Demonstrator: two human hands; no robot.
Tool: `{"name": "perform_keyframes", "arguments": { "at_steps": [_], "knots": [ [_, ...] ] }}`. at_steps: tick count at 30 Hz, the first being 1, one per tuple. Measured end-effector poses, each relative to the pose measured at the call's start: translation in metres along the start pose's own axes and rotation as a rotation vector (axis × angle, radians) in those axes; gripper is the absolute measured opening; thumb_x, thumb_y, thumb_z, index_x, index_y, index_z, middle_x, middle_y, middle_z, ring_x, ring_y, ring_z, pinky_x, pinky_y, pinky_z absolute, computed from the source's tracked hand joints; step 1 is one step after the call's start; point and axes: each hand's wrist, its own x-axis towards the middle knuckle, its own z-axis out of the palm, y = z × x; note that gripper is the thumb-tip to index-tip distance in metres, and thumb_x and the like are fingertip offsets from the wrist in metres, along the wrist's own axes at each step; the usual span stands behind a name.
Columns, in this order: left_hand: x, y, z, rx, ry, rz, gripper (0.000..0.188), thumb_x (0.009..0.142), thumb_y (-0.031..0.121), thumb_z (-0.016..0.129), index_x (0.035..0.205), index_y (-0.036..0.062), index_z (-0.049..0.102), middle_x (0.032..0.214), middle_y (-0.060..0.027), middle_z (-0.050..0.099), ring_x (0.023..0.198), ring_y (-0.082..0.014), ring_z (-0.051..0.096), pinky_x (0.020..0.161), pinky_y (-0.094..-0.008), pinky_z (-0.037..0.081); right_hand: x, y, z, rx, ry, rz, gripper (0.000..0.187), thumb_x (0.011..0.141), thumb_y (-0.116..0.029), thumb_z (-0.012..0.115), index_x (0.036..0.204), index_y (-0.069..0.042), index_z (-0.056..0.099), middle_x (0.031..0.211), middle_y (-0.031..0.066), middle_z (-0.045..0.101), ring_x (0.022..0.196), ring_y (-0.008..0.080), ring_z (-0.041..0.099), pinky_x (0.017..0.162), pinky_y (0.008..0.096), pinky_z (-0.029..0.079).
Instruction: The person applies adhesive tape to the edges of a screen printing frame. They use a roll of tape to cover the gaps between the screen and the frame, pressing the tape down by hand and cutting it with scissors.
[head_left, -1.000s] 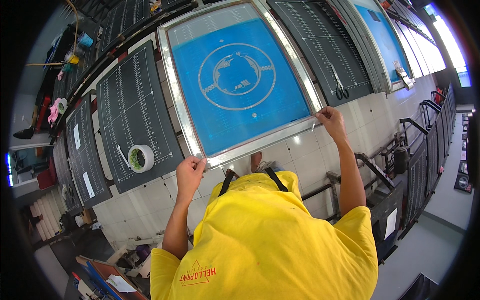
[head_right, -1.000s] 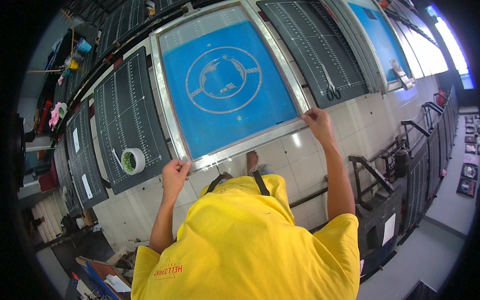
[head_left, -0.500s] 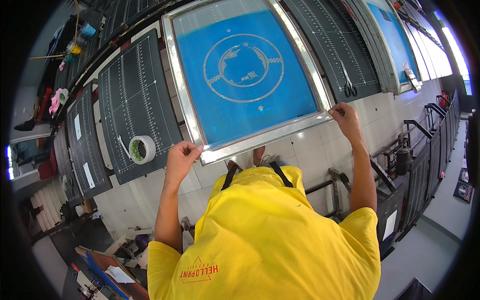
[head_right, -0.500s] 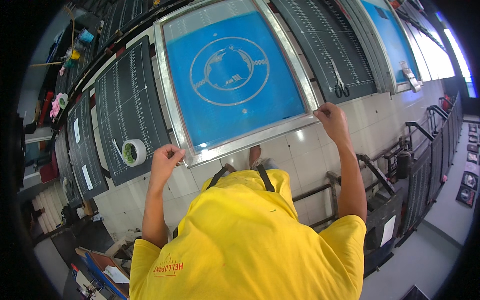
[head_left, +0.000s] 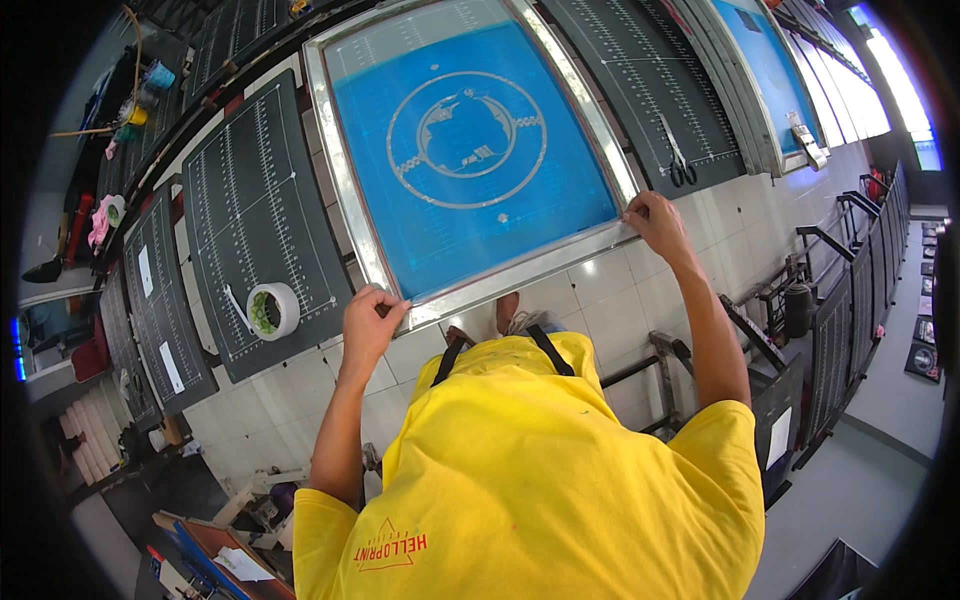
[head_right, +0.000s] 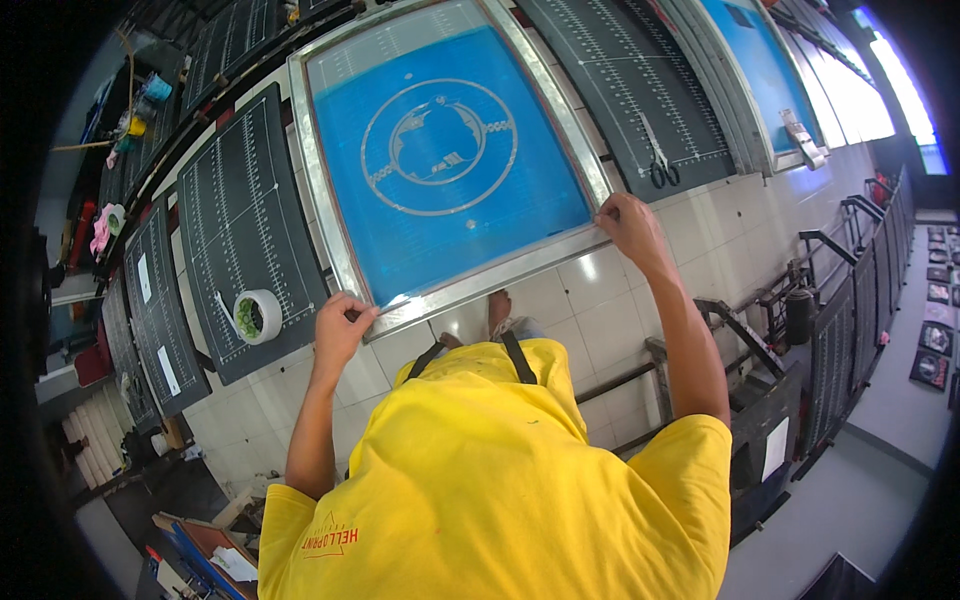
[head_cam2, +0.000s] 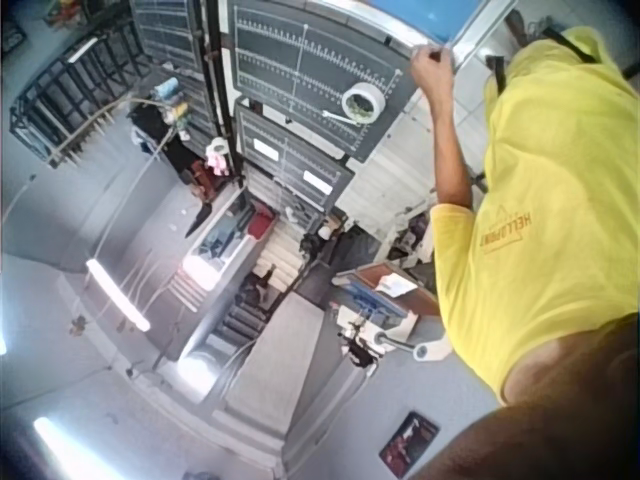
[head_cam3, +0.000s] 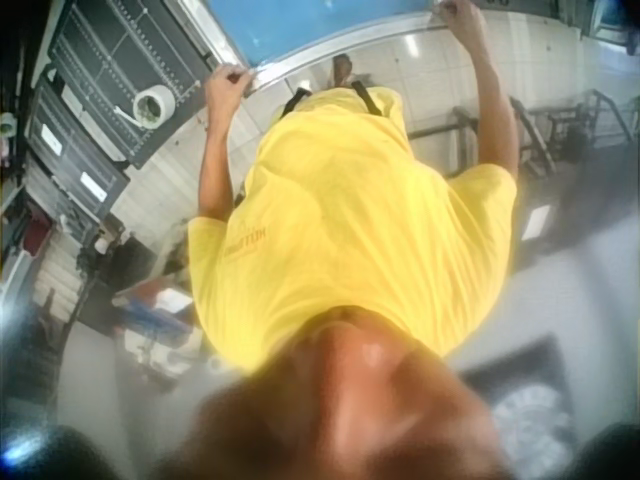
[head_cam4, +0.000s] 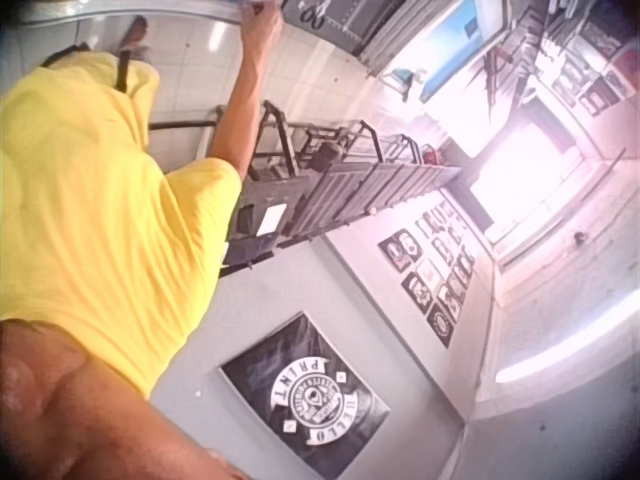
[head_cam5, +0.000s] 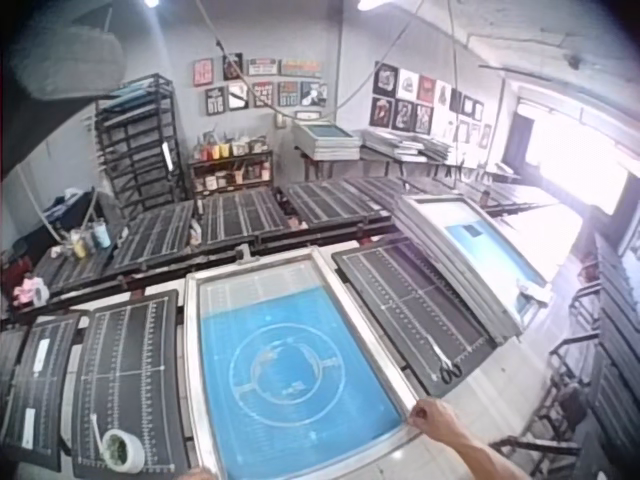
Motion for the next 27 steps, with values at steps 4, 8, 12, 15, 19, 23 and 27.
{"name": "perform_keyframes", "arguments": {
  "at_steps": [4,8,12,15,19,23,27],
  "knots": [
    [0.002,0.001,0.002,0.026,0.007,-0.009,0.018,0.078,0.016,0.08,0.079,0.0005,0.072,0.077,-0.0072,0.058,0.068,-0.0215,0.059,0.064,-0.0345,0.047,0.004,0.001,0.006,-0.047,0.006,0.007,0.017,0.08,-0.015,0.075,0.088,-0.002,0.068,0.09,0.0134,0.067,0.085,0.03,0.065,0.075,0.0391,0.05],
    [0.004,0.003,0.002,0.06,-0.012,-0.038,0.017,0.079,0.017,0.08,0.078,0.0012,0.072,0.079,-0.0065,0.057,0.07,-0.0211,0.059,0.066,-0.0353,0.047,0.005,-0.001,0.008,-0.068,0.0,0.012,0.016,0.08,-0.016,0.075,0.087,-0.004,0.068,0.091,0.0116,0.067,0.085,0.0292,0.066,0.074,0.0393,0.05],
    [0.006,0.001,0.001,0.095,-0.046,-0.047,0.018,0.08,0.018,0.079,0.079,0.0018,0.071,0.081,-0.0059,0.058,0.072,-0.0211,0.06,0.067,-0.0356,0.047,0.009,-0.004,0.009,-0.136,-0.02,0.027,0.014,0.08,-0.016,0.075,0.087,-0.005,0.068,0.09,0.0101,0.066,0.088,0.0286,0.066,0.076,0.0397,0.05],
    [0.007,0.004,0.003,0.112,-0.05,-0.059,0.017,0.08,0.018,0.079,0.079,0.0022,0.071,0.081,-0.006,0.058,0.072,-0.0214,0.06,0.068,-0.036,0.048,0.008,-0.011,0.007,-0.157,0.015,-0.056,0.012,0.081,-0.013,0.073,0.086,-0.004,0.067,0.086,0.0081,0.064,0.078,0.0252,0.064,0.07,0.0375,0.049],
    [0.01,0.008,0.001,0.163,-0.063,-0.048,0.017,0.08,0.018,0.079,0.079,0.003,0.07,0.081,-0.0064,0.057,0.073,-0.0229,0.061,0.068,-0.0373,0.048,0.009,-0.009,0.008,-0.195,0.012,-0.082,0.012,0.081,-0.013,0.073,0.087,-0.004,0.067,0.087,0.0086,0.064,0.082,0.0274,0.064,0.071,0.0387,0.049],
    [0.011,0.007,0.003,0.212,-0.056,-0.022,0.017,0.08,0.019,0.079,0.08,0.0037,0.07,0.082,-0.0069,0.058,0.073,-0.0245,0.061,0.068,-0.0388,0.048,0.011,-0.01,0.009,-0.238,-0.013,-0.079,0.013,0.081,-0.014,0.074,0.089,-0.006,0.068,0.09,0.01,0.065,0.09,0.0301,0.064,0.077,0.0406,0.051],
    [0.011,0.01,0.003,0.227,-0.057,-0.02,0.017,0.081,0.019,0.078,0.08,0.0042,0.07,0.082,-0.0073,0.058,0.074,-0.0254,0.061,0.068,-0.0396,0.048,0.011,-0.009,0.012,-0.264,0.014,-0.12,0.012,0.081,-0.013,0.073,0.087,-0.004,0.067,0.087,0.0095,0.065,0.088,0.0297,0.064,0.074,0.0401,0.05]
  ]
}}
